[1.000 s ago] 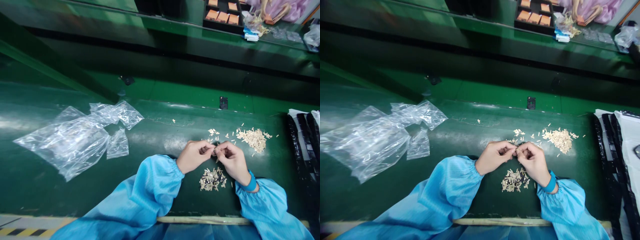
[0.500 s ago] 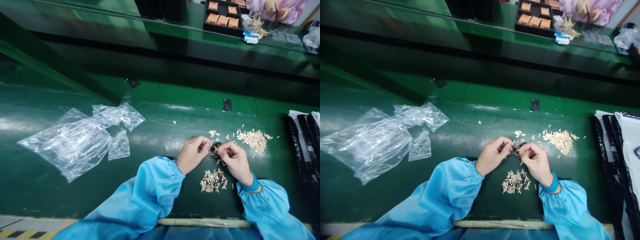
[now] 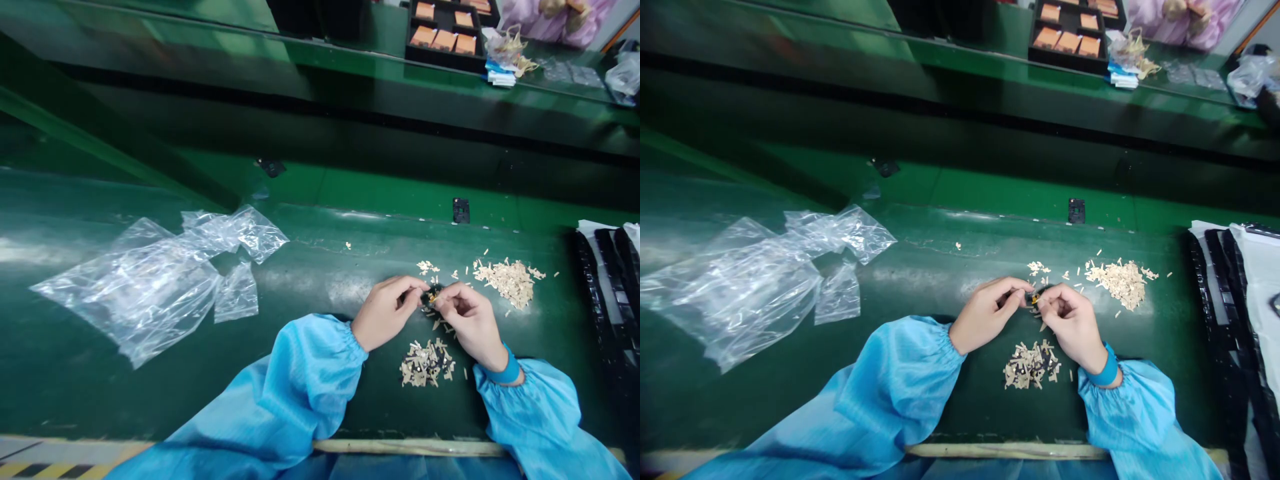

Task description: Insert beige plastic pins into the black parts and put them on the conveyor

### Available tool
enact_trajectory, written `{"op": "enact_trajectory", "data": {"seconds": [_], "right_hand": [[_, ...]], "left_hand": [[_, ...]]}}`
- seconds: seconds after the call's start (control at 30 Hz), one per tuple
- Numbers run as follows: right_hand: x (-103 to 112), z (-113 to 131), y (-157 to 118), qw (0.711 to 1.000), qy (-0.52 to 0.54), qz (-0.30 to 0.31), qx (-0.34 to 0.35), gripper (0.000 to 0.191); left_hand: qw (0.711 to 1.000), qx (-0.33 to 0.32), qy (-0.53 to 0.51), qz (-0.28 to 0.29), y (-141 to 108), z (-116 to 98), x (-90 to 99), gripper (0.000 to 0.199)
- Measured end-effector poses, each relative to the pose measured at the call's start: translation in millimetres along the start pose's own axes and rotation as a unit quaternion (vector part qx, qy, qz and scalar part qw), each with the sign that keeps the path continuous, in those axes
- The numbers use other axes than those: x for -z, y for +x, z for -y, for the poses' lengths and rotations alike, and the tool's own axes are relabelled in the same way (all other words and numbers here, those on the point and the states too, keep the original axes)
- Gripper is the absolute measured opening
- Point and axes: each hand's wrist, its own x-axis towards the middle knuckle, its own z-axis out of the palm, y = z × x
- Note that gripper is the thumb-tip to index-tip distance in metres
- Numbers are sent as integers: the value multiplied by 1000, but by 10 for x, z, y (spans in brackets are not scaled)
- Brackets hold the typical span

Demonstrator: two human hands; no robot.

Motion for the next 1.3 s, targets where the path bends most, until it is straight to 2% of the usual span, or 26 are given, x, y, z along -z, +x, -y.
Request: {"op": "enact_trajectory", "data": {"seconds": [0.23,0.37,0.5,0.57,0.67,0.8,0.93,1.03,1.13,1.23,1.3], "right_hand": [[-3,-9,-5,1000,-16,12,8,24],[-27,-33,-44,997,-73,-9,27,17],[-59,-43,-100,971,-175,-96,136,2],[-69,-44,-117,953,-215,-89,194,6],[-78,-57,-126,939,-244,-53,235,17],[-93,-75,-130,933,-258,-49,246,19],[-101,-55,-125,936,-265,-63,223,12],[-60,-37,-86,943,-260,-104,182,11],[26,-41,-22,945,-254,-153,139,13],[94,-57,27,949,-255,-144,117,22],[104,-56,34,952,-254,-118,126,23]], "left_hand": [[997,31,-41,51,18,-3,0,15],[995,60,-64,48,25,7,0,15],[994,71,-72,41,26,-14,3,14],[994,71,-75,40,23,-23,2,12],[994,68,-76,38,17,-28,-4,12],[995,60,-71,35,8,-23,-18,11],[998,36,-41,27,-7,1,-43,10],[1000,-16,6,12,-10,36,-45,10],[985,-142,91,-26,0,79,1,10],[930,-303,190,-81,7,118,89,3],[889,-376,235,-113,3,128,155,5]]}}
